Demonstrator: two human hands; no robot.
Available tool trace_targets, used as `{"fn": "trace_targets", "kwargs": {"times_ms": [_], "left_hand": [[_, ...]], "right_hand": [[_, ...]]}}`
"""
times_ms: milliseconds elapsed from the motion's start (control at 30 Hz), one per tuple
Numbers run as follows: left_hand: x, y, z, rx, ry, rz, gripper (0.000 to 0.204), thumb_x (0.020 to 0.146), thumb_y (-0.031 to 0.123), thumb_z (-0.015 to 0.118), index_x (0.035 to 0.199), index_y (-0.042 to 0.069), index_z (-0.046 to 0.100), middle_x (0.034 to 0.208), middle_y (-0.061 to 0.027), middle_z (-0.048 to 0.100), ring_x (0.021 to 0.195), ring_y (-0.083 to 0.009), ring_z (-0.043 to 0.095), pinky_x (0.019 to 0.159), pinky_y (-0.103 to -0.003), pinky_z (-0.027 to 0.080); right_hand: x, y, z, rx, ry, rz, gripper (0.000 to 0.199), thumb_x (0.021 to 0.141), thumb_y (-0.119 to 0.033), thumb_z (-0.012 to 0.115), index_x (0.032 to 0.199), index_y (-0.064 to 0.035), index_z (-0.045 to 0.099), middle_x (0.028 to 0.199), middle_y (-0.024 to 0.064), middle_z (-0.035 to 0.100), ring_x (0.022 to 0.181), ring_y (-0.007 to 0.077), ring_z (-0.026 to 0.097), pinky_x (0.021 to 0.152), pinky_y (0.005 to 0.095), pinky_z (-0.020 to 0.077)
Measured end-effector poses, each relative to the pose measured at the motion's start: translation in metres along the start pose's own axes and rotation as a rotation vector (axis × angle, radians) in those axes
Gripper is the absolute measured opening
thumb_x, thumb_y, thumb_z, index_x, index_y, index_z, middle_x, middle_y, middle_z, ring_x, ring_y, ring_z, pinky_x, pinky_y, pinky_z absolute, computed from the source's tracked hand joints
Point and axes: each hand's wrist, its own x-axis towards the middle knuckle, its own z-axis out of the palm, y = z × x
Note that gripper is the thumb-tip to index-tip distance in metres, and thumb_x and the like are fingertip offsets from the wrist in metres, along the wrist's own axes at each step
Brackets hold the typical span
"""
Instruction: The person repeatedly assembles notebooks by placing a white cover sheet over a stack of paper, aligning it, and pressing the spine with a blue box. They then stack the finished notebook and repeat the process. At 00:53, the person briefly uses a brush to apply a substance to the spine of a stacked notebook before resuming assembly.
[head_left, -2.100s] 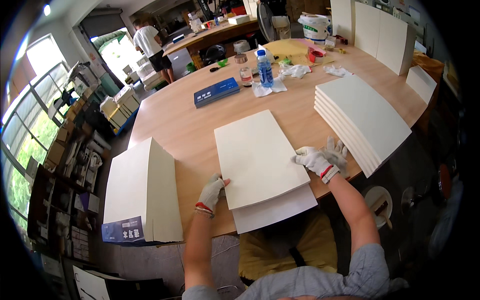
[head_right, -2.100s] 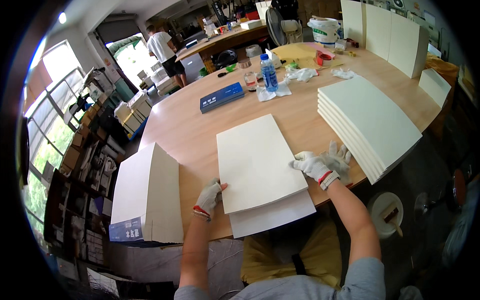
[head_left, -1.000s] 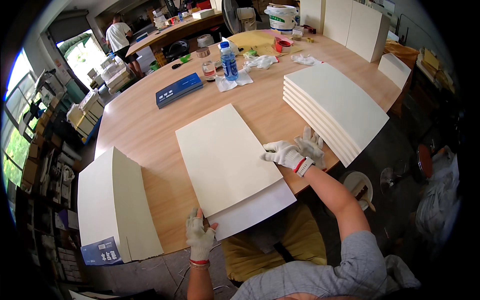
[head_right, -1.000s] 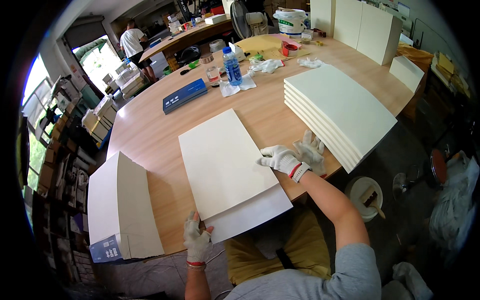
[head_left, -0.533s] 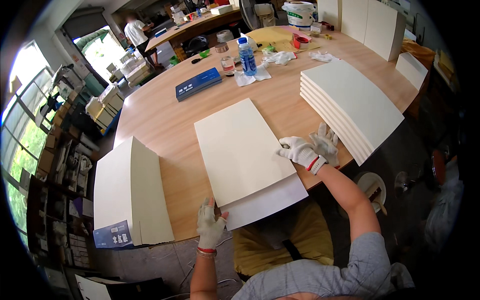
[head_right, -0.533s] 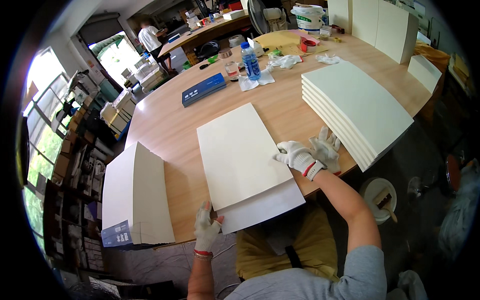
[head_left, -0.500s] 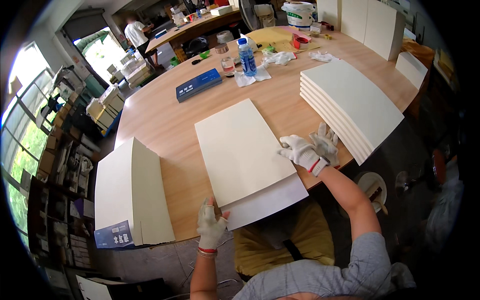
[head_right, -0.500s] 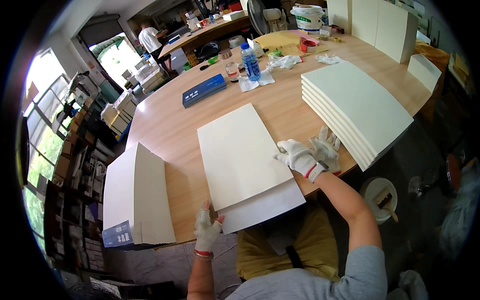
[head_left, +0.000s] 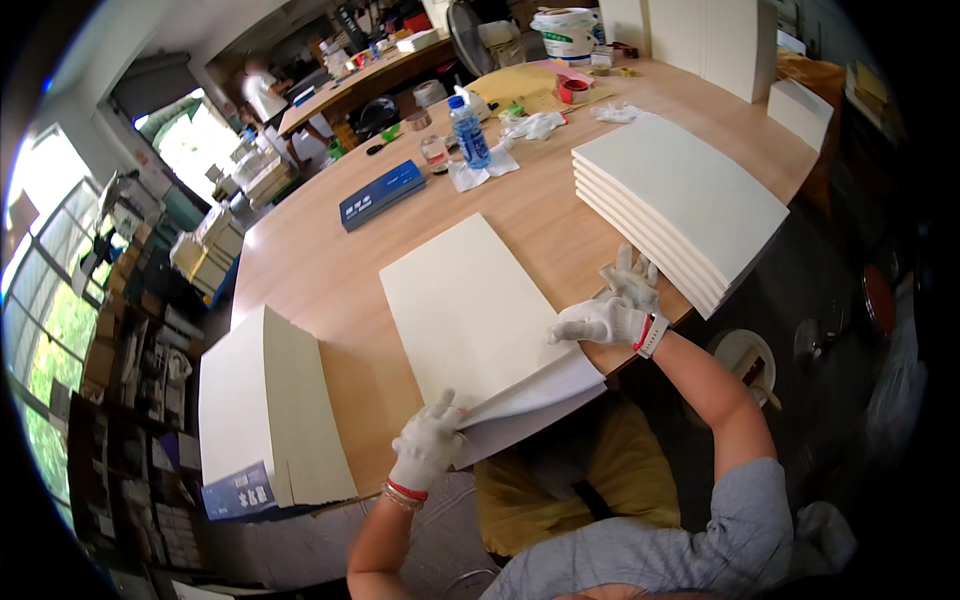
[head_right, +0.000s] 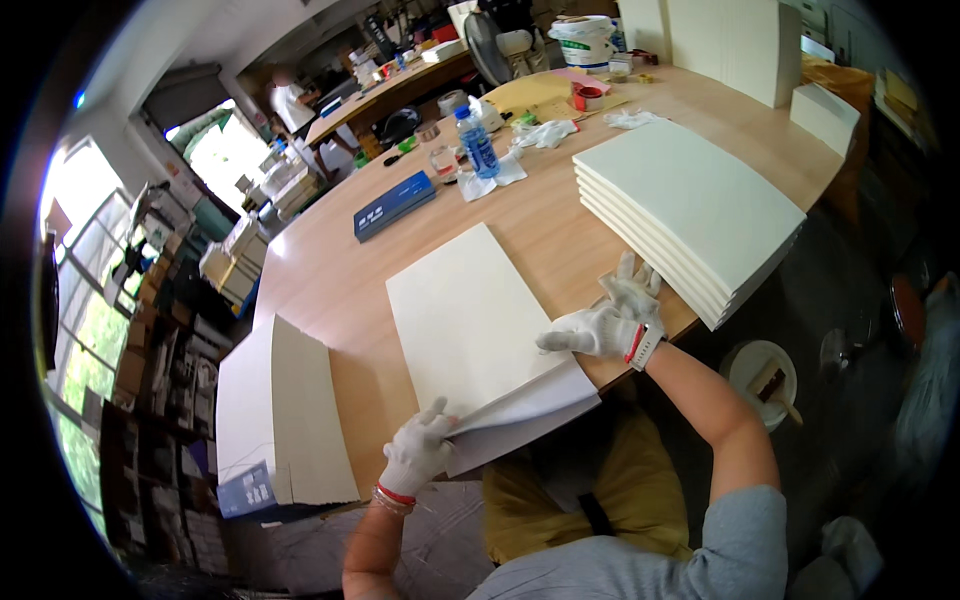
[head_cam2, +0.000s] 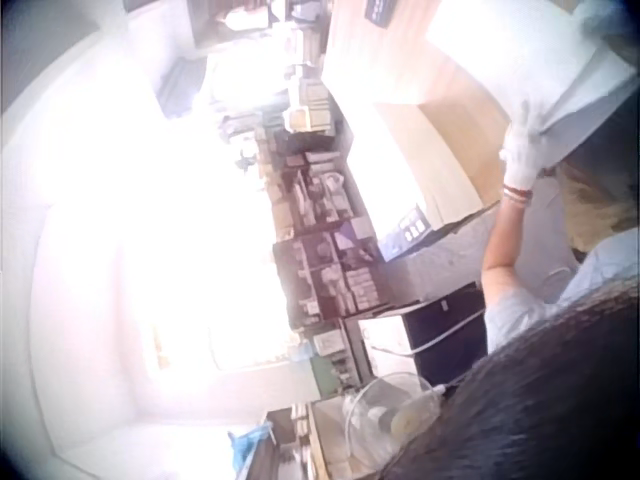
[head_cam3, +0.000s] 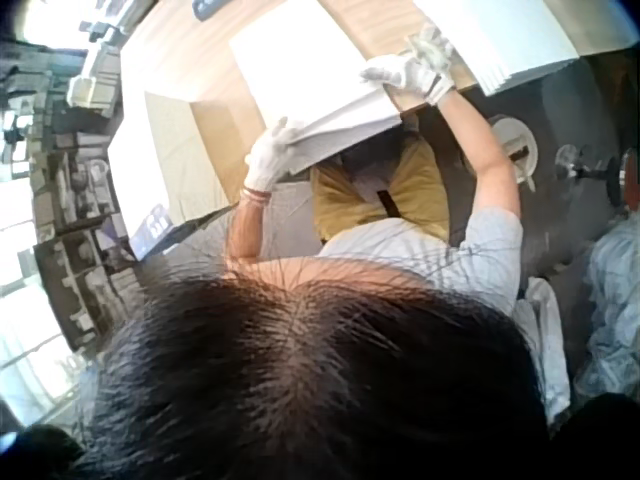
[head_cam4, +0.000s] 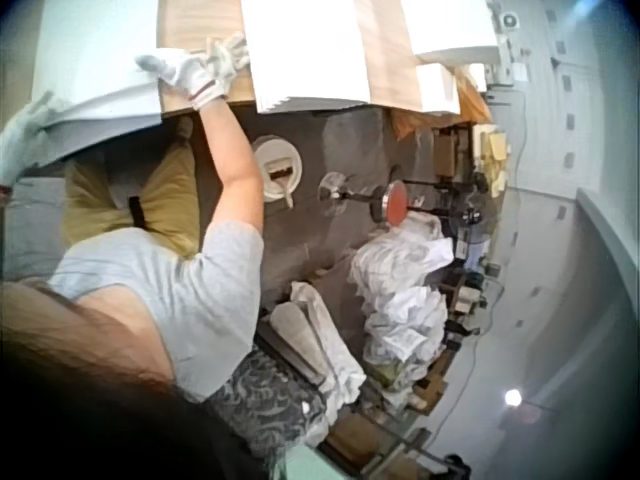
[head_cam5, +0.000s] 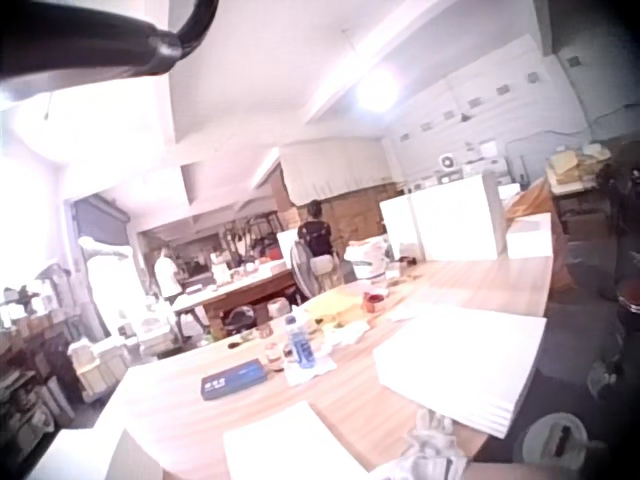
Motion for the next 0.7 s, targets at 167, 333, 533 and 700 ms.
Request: {"fn": "trace_targets", "kwargs": {"times_ms": [167, 333, 533, 700], "left_hand": [[0.035, -0.018, -0.014, -0.285, -0.165, -0.742, 0.021, 0.078, 0.027, 0.072, 0.089, 0.008, 0.072, 0.075, -0.0095, 0.068, 0.072, -0.0225, 0.066, 0.072, -0.037, 0.05], [0.041, -0.026, -0.003, -0.146, -0.206, -0.699, 0.027, 0.079, 0.035, 0.072, 0.091, 0.01, 0.071, 0.072, -0.0079, 0.067, 0.069, -0.0189, 0.064, 0.072, -0.034, 0.048], [0.061, -0.008, -0.034, 0.099, -0.26, -0.584, 0.052, 0.075, 0.034, 0.075, 0.117, 0.013, 0.056, 0.115, -0.0072, 0.054, 0.101, -0.0259, 0.058, 0.086, -0.039, 0.046], [0.134, 0.014, -0.018, 0.624, -0.519, 0.354, 0.112, 0.054, 0.023, 0.087, 0.148, 0.032, 0.025, 0.156, -0.0049, 0.019, 0.138, -0.0303, 0.029, 0.109, -0.046, 0.031]], "right_hand": [[0.02, -0.013, 0.026, -0.23, 0.177, 0.153, 0.046, 0.078, -0.052, 0.067, 0.085, -0.0067, 0.07, 0.076, 0.0133, 0.068, 0.075, 0.0298, 0.066, 0.069, 0.0398, 0.0496], [0.024, -0.014, 0.041, -0.278, 0.304, 0.271, 0.036, 0.073, -0.042, 0.073, 0.078, -0.0055, 0.07, 0.078, 0.0171, 0.068, 0.077, 0.0335, 0.067, 0.07, 0.0429, 0.0522], [0.035, -0.008, 0.041, -0.251, 0.29, 0.275, 0.043, 0.073, -0.039, 0.075, 0.094, -0.0034, 0.062, 0.092, 0.019, 0.066, 0.088, 0.0339, 0.065, 0.076, 0.0404, 0.0502], [0.031, 0.002, 0.041, -0.151, 0.425, 0.267, 0.051, 0.073, -0.032, 0.076, 0.111, -0.006, 0.053, 0.102, 0.0171, 0.063, 0.094, 0.034, 0.061, 0.083, 0.0373, 0.048]]}}
